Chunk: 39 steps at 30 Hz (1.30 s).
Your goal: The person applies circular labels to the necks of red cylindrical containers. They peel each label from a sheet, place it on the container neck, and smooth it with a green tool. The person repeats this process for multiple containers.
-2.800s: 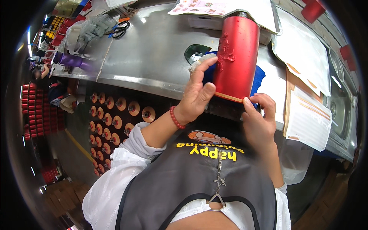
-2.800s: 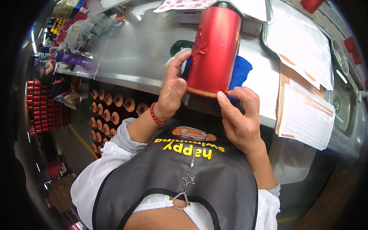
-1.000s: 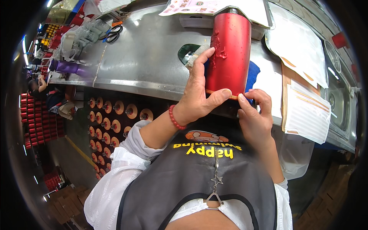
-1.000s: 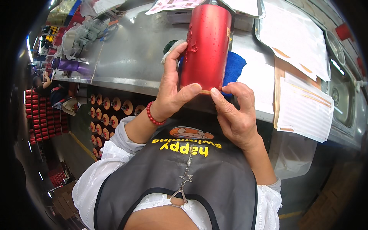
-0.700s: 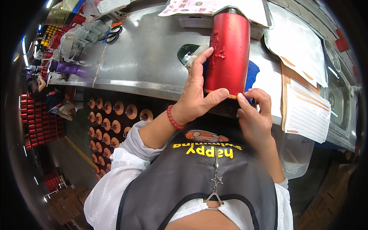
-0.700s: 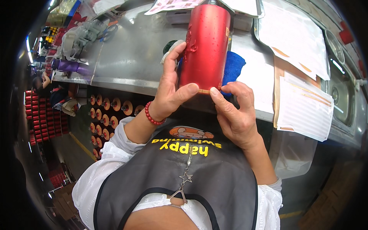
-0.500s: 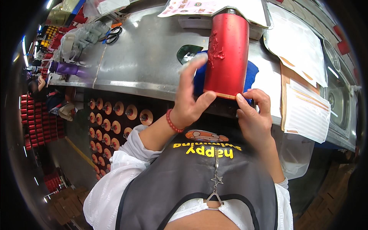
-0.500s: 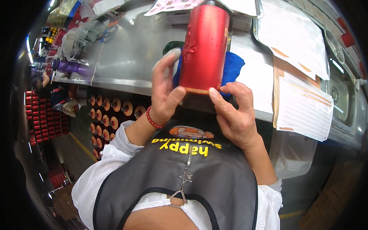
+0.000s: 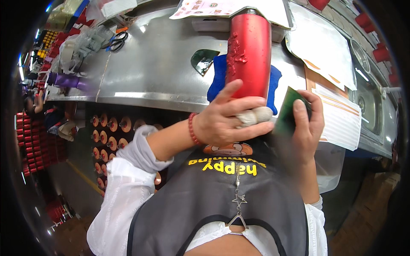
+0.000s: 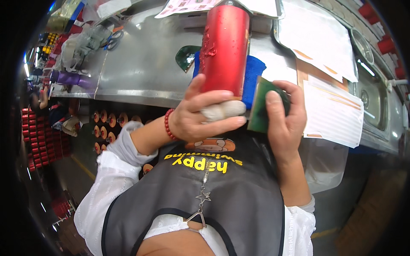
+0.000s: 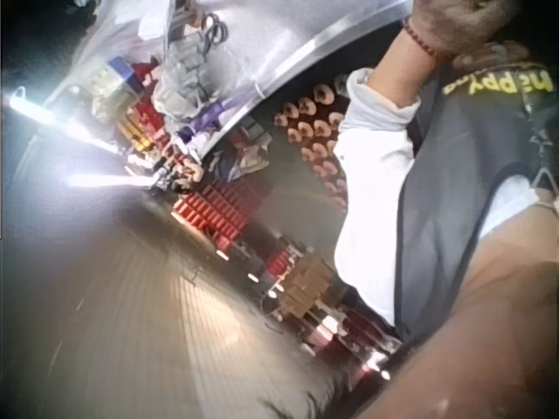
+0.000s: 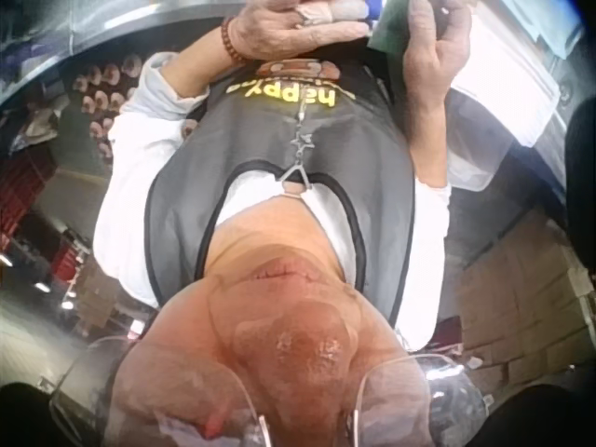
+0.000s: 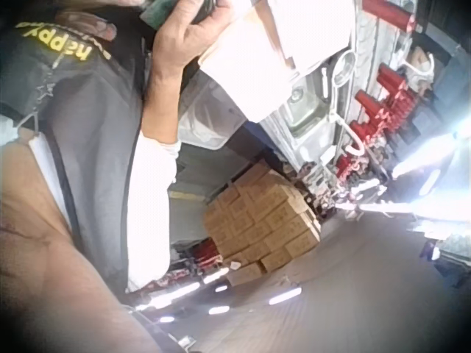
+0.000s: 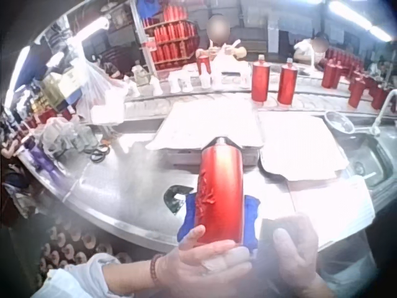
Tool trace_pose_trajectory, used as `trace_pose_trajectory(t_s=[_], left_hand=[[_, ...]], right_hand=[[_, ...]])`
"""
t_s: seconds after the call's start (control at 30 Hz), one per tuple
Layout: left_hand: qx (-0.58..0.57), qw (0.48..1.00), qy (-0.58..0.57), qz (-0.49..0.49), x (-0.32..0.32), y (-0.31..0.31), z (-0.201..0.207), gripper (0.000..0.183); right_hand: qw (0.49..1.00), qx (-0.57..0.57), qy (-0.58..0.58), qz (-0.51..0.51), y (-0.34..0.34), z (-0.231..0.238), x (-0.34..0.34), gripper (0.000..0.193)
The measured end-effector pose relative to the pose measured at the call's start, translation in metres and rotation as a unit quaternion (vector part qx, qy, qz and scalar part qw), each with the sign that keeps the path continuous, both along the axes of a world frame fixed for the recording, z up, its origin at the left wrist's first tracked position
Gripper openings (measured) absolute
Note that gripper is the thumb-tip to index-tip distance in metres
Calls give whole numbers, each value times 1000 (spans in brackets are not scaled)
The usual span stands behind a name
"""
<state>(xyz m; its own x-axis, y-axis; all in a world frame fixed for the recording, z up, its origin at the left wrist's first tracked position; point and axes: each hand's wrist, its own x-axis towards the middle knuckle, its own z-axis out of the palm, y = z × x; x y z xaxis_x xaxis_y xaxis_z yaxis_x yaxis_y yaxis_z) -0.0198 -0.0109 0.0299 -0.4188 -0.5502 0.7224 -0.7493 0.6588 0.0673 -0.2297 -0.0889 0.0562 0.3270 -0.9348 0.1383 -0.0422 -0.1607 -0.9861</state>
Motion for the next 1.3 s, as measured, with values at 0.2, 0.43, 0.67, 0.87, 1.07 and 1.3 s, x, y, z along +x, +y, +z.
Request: trace_pose_trajectory(t_s=[0.2, 0.43, 0.67, 0.87, 1.07, 1.3], left_hand=[[121, 965, 125, 195, 1, -4, 6, 71], [132, 952, 234, 146, 17, 4, -24, 80], [96, 962, 219, 134, 7, -7, -5, 74], [123, 972, 52, 194, 3, -1, 26, 72], [98, 948, 259, 155, 8, 1, -18, 69], [111, 977, 20, 181, -1, -13, 21, 76]], right_hand=[[990, -106, 57, 67, 9, 11, 49, 18], [997, 15, 30, 68, 13, 9, 43, 15], [994, -42, 67, 69, 10, 7, 34, 16], [996, -4, 34, 80, 7, 4, 33, 16], [995, -20, 23, 92, 7, -4, 28, 16], [996, -10, 23, 82, 5, -7, 22, 16]])
